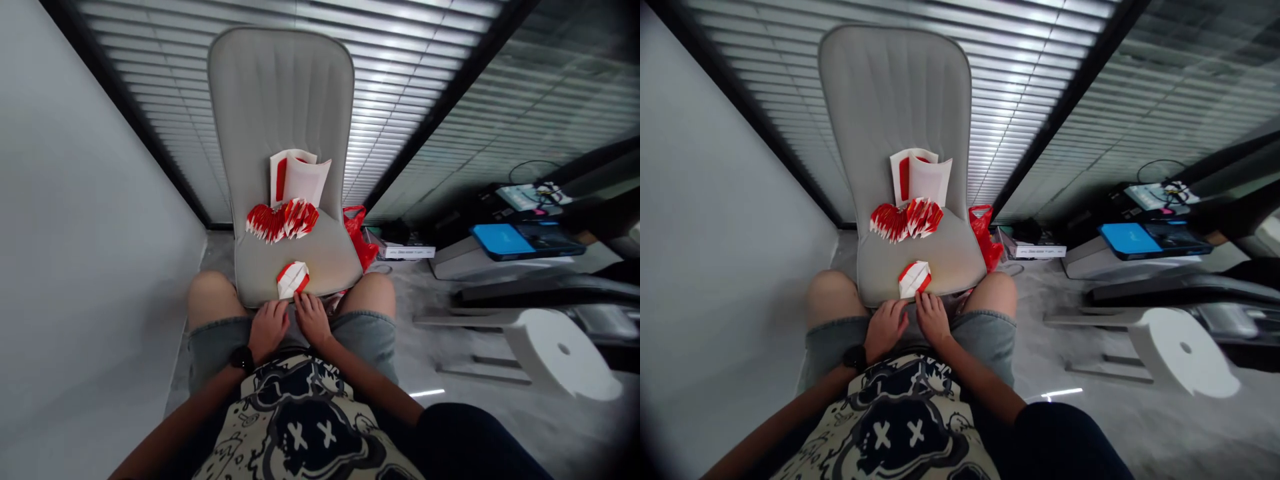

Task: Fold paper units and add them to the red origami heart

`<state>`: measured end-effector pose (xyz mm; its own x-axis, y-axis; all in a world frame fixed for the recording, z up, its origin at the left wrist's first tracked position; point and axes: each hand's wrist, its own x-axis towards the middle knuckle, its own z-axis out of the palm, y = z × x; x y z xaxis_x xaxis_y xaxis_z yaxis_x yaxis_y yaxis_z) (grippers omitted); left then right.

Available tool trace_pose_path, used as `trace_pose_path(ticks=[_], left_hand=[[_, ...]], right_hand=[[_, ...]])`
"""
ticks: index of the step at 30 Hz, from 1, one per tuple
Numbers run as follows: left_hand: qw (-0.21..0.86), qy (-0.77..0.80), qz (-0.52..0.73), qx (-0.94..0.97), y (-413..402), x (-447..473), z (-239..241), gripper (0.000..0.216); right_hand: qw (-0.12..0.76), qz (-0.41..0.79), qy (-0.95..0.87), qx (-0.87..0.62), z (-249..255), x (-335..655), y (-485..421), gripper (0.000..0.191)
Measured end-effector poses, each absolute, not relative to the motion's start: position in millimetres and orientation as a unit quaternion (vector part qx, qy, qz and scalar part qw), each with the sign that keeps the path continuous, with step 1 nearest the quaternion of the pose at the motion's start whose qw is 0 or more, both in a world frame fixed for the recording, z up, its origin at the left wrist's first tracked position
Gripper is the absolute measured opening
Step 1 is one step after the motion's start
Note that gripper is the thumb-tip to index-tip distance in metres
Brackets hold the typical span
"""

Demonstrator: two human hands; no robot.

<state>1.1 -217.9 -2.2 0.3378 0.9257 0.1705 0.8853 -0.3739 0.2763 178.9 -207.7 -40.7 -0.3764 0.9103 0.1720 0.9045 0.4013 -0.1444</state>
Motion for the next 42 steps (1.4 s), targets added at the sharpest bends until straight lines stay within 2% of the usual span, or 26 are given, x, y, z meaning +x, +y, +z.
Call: trace_pose_path(ticks=[4, 6, 8, 14, 20, 25, 29, 36, 39, 42], left_hand=[[0.059, 0.615, 0.246, 0.747, -201, 4, 1, 0.028], [0.067, 0.626, 0.261, 0.732, -192, 5, -1, 0.021], [0.072, 0.624, 0.262, 0.733, -187, 5, -3, 0.017], [0.065, 0.581, 0.230, 0.778, -186, 5, -5, 0.016], [0.048, 0.598, 0.195, 0.776, -185, 13, -1, 0.026], [0.072, 0.602, 0.195, 0.771, -193, 18, 7, 0.032], [0.097, 0.605, 0.206, 0.763, -200, 21, 7, 0.041], [0.100, 0.635, 0.208, 0.737, -185, 25, -5, 0.018], [0.108, 0.632, 0.217, 0.736, -182, 24, -9, 0.019], [0.124, 0.630, 0.228, 0.732, -182, 21, -11, 0.021]], right_hand=[[0.199, 0.089, -0.794, -0.568, -28, 189, -194, 0.039], [0.257, 0.122, -0.731, -0.620, -23, 198, -178, 0.036], [0.280, 0.152, -0.697, -0.642, -20, 209, -156, 0.034], [0.240, 0.218, -0.780, -0.535, -15, 235, -94, 0.019], [0.224, 0.226, -0.826, -0.466, -18, 233, -76, 0.024], [0.212, 0.167, -0.833, -0.483, -27, 227, -85, 0.027], [0.205, 0.169, -0.828, -0.494, -28, 226, -87, 0.027], [0.204, 0.250, -0.783, -0.531, -11, 221, -73, 0.019], [0.224, 0.276, -0.758, -0.547, -1, 218, -84, 0.022], [0.303, 0.303, -0.684, -0.590, -1, 218, -124, 0.030]])
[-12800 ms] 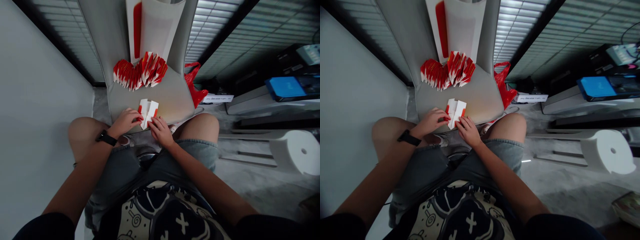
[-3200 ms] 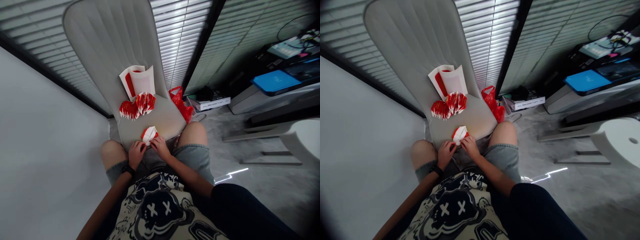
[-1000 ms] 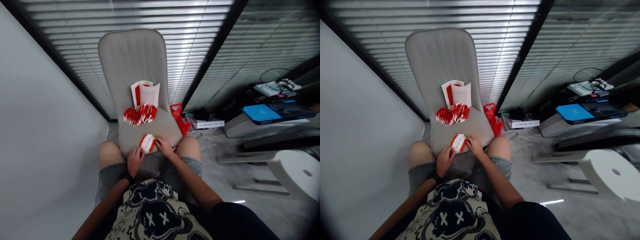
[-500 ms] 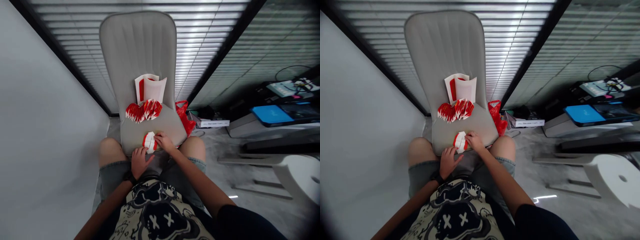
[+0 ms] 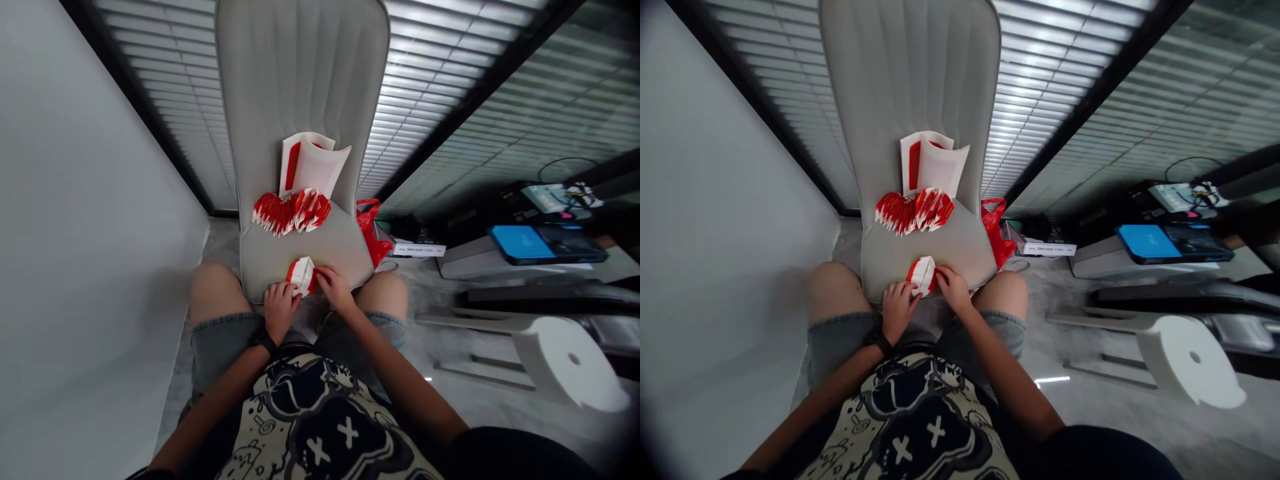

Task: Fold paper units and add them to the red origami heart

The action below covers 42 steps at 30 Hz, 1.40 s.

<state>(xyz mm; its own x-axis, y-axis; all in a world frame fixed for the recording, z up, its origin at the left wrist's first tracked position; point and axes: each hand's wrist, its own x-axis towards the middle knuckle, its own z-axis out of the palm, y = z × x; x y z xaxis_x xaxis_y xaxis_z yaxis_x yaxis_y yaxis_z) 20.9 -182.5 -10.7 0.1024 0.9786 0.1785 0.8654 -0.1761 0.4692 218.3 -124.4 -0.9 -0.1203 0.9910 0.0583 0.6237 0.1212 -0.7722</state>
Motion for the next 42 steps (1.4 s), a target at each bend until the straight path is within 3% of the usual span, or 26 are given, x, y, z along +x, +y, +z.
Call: trace_pose_path(ticks=[3, 6, 9, 12, 16, 25, 33, 37, 42], left_hand=[[0.144, 0.629, 0.242, 0.724, -184, 20, -9, 0.019], [0.173, 0.633, 0.264, 0.707, -185, 22, -4, 0.015], [0.272, 0.625, 0.317, 0.660, -184, 26, 1, 0.022], [0.381, 0.605, 0.368, 0.595, -183, 28, 6, 0.031], [0.380, 0.621, 0.393, 0.562, -172, 17, 15, 0.036], [0.267, 0.562, 0.330, 0.709, -72, -10, 14, 0.029], [0.289, 0.426, 0.211, 0.831, -51, -13, 3, 0.053], [0.273, 0.371, 0.172, 0.871, -56, -7, 12, 0.047], [0.261, 0.413, 0.185, 0.853, -63, 8, 12, 0.033]], right_hand=[[0.368, 0.351, -0.536, -0.674, -12, 219, -186, 0.034], [0.368, 0.526, -0.345, -0.685, -19, 212, -233, 0.035], [0.375, 0.652, -0.198, -0.628, -15, 196, -241, 0.039], [0.380, 0.692, -0.107, -0.604, -8, 176, -219, 0.033], [0.403, 0.686, -0.035, -0.605, -7, 156, -196, 0.026], [0.427, 0.639, -0.090, -0.633, -11, 169, -193, 0.031], [0.310, 0.696, -0.238, -0.603, 6, 249, -154, 0.029], [0.287, 0.661, -0.300, -0.625, 6, 275, -131, 0.026], [0.285, 0.571, -0.385, -0.667, -1, 278, -117, 0.019]])
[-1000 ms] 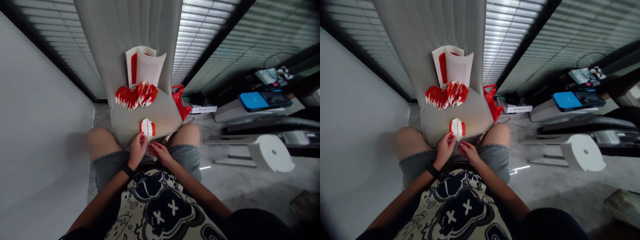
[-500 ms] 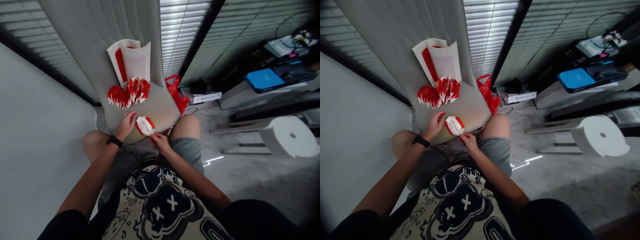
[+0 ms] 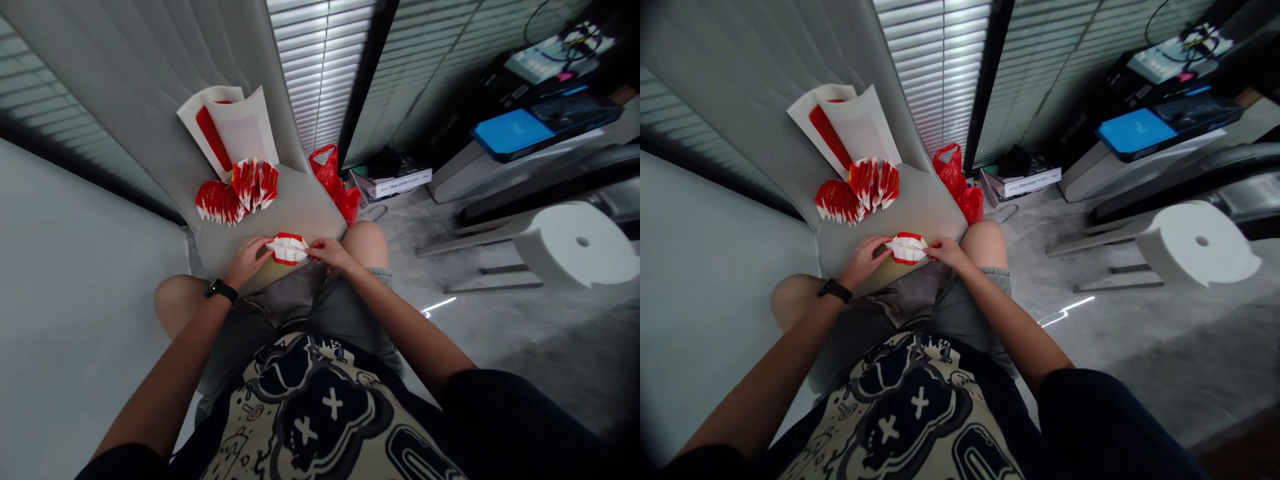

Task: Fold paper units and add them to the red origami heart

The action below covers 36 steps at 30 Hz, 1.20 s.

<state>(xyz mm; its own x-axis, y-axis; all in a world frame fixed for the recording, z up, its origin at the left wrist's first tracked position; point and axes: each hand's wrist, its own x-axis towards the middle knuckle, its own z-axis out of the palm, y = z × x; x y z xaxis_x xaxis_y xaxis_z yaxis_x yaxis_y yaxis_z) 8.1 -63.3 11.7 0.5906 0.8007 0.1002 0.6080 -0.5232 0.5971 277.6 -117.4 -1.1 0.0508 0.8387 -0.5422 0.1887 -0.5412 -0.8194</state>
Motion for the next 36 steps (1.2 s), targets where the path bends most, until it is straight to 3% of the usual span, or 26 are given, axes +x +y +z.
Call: trace_pose_path(ticks=[3, 6, 10, 18, 24, 29, 36], left_hand=[[0.251, 0.441, 0.197, 0.838, -67, 11, 6, 0.028], [0.230, 0.449, 0.209, 0.838, -71, 12, -2, 0.025], [0.187, 0.462, 0.223, 0.838, -76, 16, -10, 0.024], [0.133, 0.455, 0.194, 0.859, -116, 3, -5, 0.029], [0.098, 0.410, 0.154, 0.894, -153, -15, -7, 0.040], [0.066, 0.394, 0.167, 0.901, -157, -18, -11, 0.037], [0.042, 0.362, 0.179, 0.914, -155, -5, -11, 0.029]], right_hand=[[0.267, 0.432, -0.485, -0.712, -1, 273, -125, 0.010], [0.214, 0.281, -0.600, -0.718, 2, 268, -138, 0.023], [0.151, 0.174, -0.697, -0.679, 2, 264, -144, 0.033], [0.134, 0.146, -0.803, -0.563, -5, 258, -147, 0.040], [0.111, 0.138, -0.857, -0.483, -14, 260, -156, 0.067], [0.105, 0.056, -0.873, -0.472, -27, 263, -153, 0.049], [0.123, 0.020, -0.905, -0.406, -26, 274, -159, 0.040]])
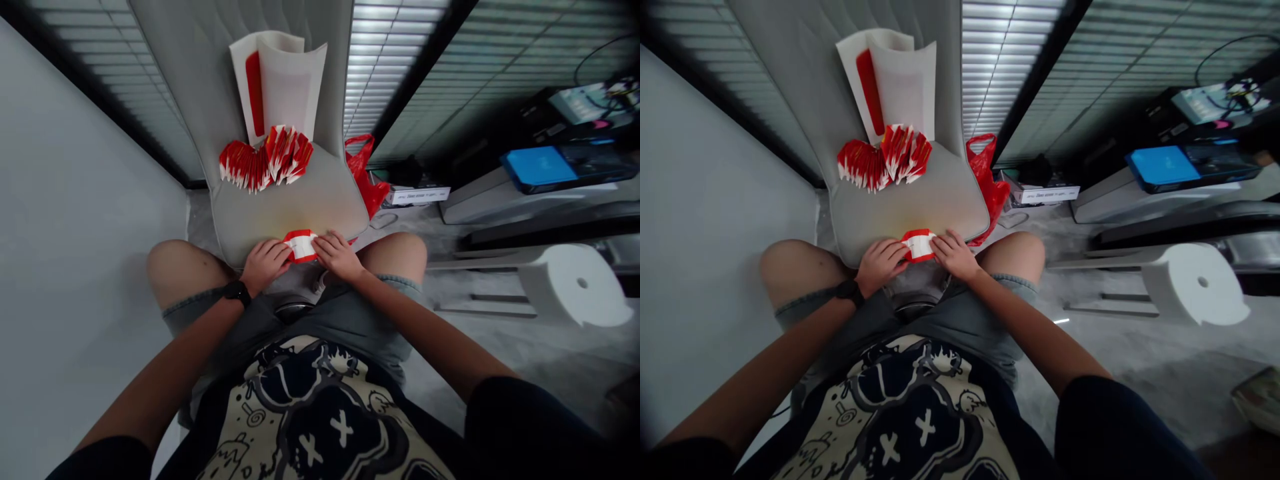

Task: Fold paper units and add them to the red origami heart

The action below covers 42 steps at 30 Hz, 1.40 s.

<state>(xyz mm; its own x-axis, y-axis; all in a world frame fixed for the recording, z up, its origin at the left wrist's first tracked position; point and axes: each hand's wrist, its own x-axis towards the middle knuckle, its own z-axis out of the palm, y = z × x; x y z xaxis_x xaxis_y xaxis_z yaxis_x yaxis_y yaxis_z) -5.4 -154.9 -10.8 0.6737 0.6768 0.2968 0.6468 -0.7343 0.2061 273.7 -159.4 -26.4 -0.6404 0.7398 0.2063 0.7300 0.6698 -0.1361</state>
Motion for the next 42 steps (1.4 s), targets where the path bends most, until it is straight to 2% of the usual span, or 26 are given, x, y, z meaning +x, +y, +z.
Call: trace_pose_path(ticks=[6, 19, 27, 35, 42], left_hand=[[0.018, 0.361, 0.170, 0.917, -155, 7, -12, 0.035], [0.055, 0.322, 0.191, 0.926, -151, -3, -24, 0.043], [0.100, 0.363, 0.223, 0.899, -149, 1, -18, 0.031], [0.120, 0.439, 0.237, 0.859, -148, 7, -21, 0.029], [0.125, 0.506, 0.262, 0.812, -147, 18, -18, 0.032]], right_hand=[[0.115, 0.010, -0.909, -0.401, -23, 271, -161, 0.040], [0.104, 0.016, -0.908, -0.405, -19, 270, -160, 0.039], [0.100, 0.086, -0.906, -0.403, 7, 271, -145, 0.031], [0.152, 0.201, -0.865, -0.435, 6, 274, -126, 0.023], [0.188, 0.218, -0.823, -0.490, -10, 266, -121, 0.033]])
